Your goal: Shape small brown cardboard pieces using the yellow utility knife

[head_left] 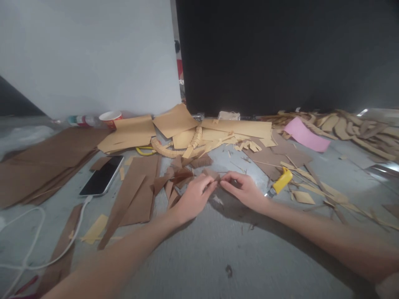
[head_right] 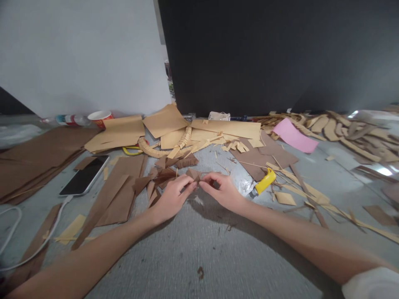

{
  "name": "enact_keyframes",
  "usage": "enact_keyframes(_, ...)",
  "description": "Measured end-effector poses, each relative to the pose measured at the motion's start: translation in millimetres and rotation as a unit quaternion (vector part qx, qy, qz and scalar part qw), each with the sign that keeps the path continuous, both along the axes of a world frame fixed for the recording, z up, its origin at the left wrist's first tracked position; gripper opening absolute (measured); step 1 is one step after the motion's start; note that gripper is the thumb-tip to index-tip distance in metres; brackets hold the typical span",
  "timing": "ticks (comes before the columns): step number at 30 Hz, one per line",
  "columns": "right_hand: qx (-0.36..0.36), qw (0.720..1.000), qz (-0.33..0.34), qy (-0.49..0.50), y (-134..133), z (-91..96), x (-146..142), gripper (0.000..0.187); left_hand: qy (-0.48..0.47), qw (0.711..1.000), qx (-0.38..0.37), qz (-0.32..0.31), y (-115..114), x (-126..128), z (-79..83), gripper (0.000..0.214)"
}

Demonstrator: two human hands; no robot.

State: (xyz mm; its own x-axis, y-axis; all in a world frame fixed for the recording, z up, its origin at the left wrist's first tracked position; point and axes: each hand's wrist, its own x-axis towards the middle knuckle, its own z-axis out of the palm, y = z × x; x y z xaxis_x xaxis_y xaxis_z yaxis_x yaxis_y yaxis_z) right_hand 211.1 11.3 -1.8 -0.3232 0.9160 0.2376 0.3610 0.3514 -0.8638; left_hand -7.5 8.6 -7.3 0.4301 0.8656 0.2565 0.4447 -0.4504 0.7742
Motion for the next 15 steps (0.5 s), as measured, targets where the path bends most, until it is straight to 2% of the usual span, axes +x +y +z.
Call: enact_keyframes(15, 0.047, 0.998, 0.031, -0.014, 1.6, 0.2, -2.0, 0.027, 0.02, 0.999, -0.021, -0.015, 1.1, 1.7, 2.2, 0.04)
